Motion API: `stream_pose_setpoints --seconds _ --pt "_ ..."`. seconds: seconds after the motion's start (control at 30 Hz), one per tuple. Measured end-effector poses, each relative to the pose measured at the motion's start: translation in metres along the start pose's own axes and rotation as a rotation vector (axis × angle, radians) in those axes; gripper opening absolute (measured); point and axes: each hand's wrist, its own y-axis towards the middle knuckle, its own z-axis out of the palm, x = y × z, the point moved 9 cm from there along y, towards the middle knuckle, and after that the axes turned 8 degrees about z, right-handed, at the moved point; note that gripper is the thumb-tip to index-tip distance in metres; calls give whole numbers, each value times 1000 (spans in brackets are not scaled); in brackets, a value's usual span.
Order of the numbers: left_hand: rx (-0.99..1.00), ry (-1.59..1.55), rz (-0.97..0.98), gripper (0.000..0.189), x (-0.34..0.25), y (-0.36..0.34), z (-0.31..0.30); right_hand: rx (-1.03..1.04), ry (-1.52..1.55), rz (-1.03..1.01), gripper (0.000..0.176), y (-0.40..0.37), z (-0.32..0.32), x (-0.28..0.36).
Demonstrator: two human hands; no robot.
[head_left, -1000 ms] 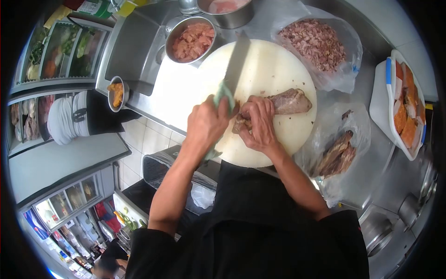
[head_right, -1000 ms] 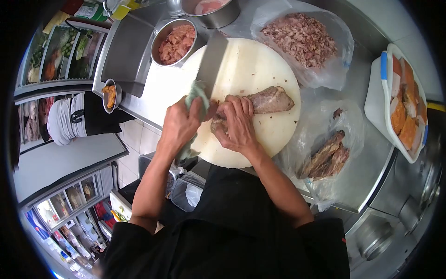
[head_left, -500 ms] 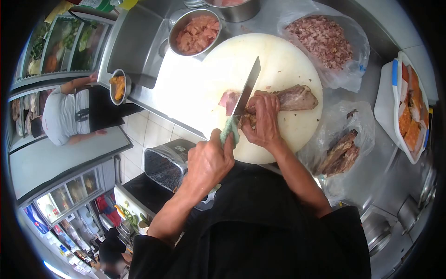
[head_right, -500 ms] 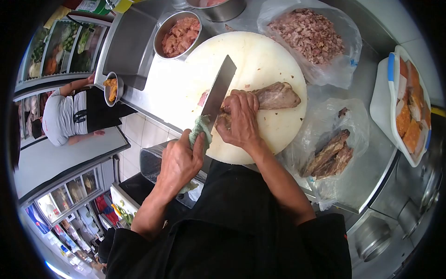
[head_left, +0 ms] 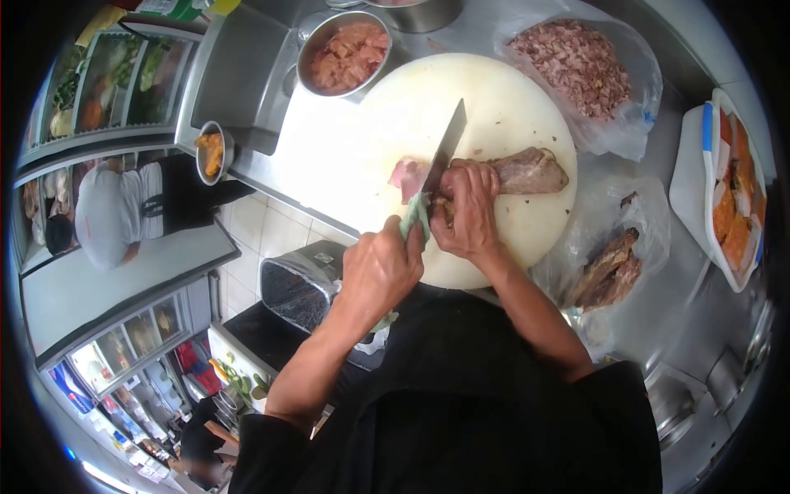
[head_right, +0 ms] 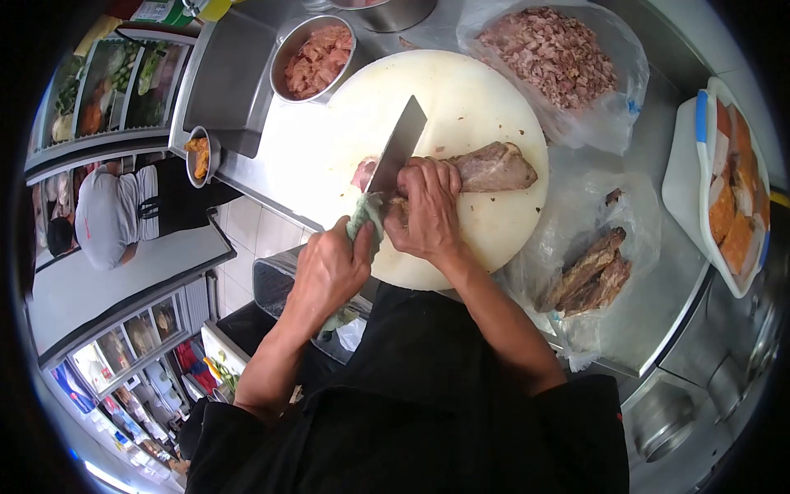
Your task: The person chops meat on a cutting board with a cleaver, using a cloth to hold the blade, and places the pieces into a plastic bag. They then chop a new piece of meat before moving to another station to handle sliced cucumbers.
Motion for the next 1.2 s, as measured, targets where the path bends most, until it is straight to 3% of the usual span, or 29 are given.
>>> stream_pose_setpoints --seconds 0.2,0.27,0.5,0.67,0.97,1.07,1.2 --pt "115 59 -186 29 19 -59 6 26 -21 43 40 0 -2 -2" --pt "140 41 -205 29 22 -35 21 69 -2 51 40 1 2 -2" --pt "-105 -145 -62 37 16 58 25 93 21 18 35 2 2 1" --pt "-83 -167 -122 43 35 74 28 128 17 -55 31 3 3 10" --pt "-182 -248 18 50 12 102 22 76 -30 -71 35 -2 12 -2" --pt "-245 -342 -40 52 35 89 -1 81 -4 -59 29 3 1 -4" --pt "-284 -521 -159 52 69 29 -53 164 -20 127 26 17 11 -27"
